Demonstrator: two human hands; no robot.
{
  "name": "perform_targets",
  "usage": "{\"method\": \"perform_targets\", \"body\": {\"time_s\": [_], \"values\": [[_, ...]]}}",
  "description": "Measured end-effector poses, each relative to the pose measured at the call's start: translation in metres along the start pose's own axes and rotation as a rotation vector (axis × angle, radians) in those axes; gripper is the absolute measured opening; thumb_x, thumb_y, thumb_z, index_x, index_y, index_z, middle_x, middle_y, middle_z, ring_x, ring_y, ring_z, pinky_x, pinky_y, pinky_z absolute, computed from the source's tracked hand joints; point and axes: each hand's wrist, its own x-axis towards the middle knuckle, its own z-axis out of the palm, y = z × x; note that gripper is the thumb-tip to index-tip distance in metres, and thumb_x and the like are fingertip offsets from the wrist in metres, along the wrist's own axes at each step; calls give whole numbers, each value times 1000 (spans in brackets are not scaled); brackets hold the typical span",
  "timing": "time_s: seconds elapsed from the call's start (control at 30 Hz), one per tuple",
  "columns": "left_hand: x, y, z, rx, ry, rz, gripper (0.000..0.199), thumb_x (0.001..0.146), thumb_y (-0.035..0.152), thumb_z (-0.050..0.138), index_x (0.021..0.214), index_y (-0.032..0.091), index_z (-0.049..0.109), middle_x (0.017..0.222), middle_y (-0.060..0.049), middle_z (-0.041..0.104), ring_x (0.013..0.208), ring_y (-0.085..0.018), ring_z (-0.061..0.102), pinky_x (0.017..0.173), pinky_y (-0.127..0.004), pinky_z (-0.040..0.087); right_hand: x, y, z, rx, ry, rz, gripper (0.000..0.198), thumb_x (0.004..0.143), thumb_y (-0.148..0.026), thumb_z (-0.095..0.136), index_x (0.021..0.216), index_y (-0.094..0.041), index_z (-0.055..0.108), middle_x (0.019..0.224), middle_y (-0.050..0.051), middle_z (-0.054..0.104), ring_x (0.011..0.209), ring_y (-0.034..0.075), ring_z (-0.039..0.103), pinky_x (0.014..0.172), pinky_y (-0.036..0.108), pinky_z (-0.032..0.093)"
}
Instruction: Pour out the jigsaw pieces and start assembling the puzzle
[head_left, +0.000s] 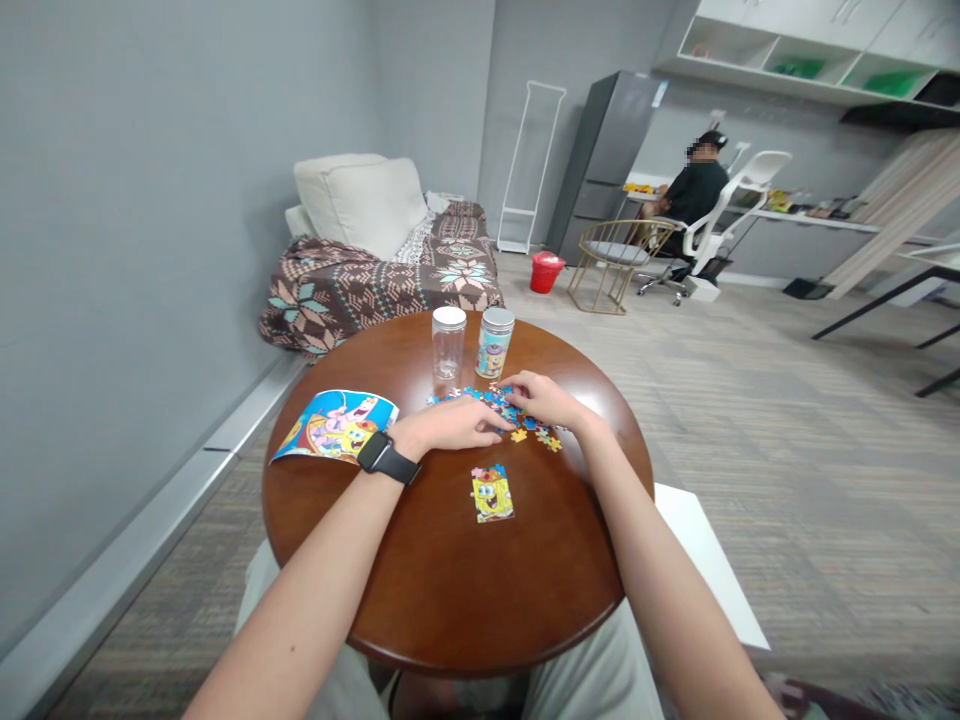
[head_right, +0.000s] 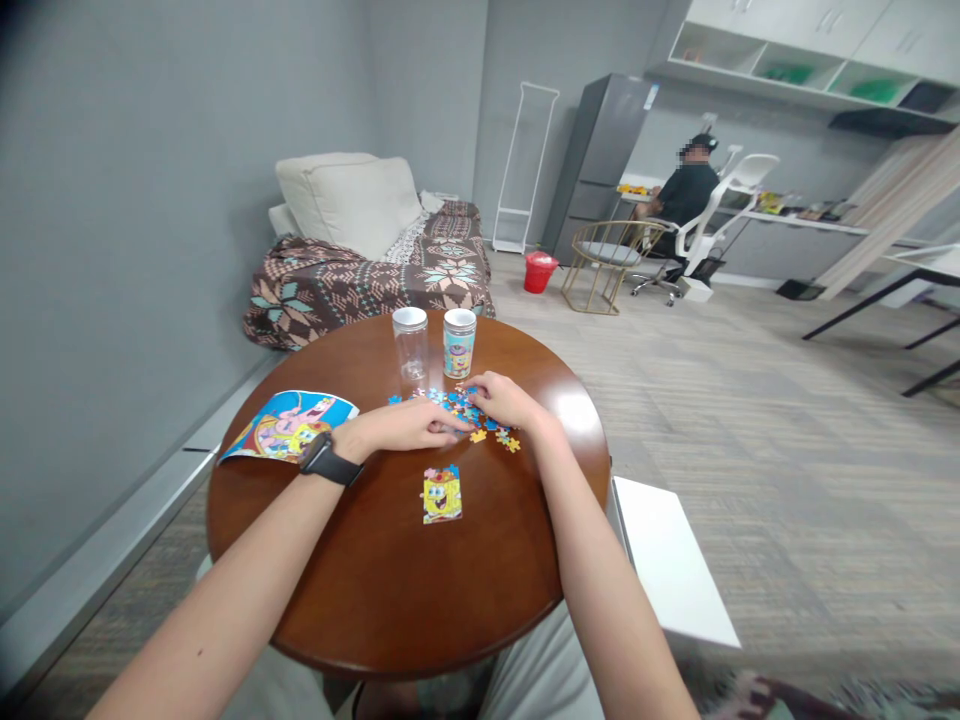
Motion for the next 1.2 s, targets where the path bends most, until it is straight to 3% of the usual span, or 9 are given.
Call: {"method": "perform_targets", "body": {"time_s": [0.13,0.3,0.47,0.6,0.67,0.8,0.93,1.2], "values": [[0,5,-1,23,-54,29,27,86,26,53,97,21,78,67,2,67,57,-9,50,59,-19,34,0,0,-1,15,18,5,31,86,-15,57,113,-18,70,83,2,61,72,12,53,72,24,42],[0,7,-2,40,2,-44,36,84,30,58,116,23,71,68,2,66,60,-11,52,61,-21,35,-3,2,-8,-11,111,102,27,87,-13,53,105,-15,72,93,7,66,82,15,59,81,26,45],[0,4,-1,51,-17,-4,28,86,31,55,101,22,76,76,0,71,65,-12,58,63,-21,38,-4,6,-12,-47,223,302,30,87,-11,46,101,-13,72,101,10,69,93,18,63,89,27,45],[1,6,0,42,30,-17,34,85,28,57,116,24,70,98,-1,75,77,-13,64,69,-20,41,-6,12,-15,-59,289,427,36,84,-9,42,101,-14,72,107,11,70,99,18,65,91,26,45],[1,9,1,57,22,-7,36,86,27,56,119,24,69,99,-1,75,77,-13,64,68,-20,41,-8,15,-17,-80,313,479,35,83,-10,42,100,-14,72,110,12,70,101,19,65,91,26,45],[3,15,1,41,-27,22,27,87,27,55,105,24,75,94,-1,76,74,-13,65,68,-20,42,-13,20,-22,-96,257,605,31,83,-18,45,94,-14,74,102,14,73,97,23,66,84,28,47],[3,14,2,44,-3,34,24,88,30,54,91,21,76,93,-1,76,79,-14,67,69,-20,43,-15,21,-26,9,243,643,30,82,-20,45,90,-15,73,89,10,75,83,19,68,77,25,48],[-1,5,0,351,147,-276,27,91,31,45,100,22,68,90,-8,73,84,-23,69,68,-29,46,-15,16,-27,100,227,601,28,81,-18,44,87,-17,71,73,5,74,75,16,66,71,23,46]]}}
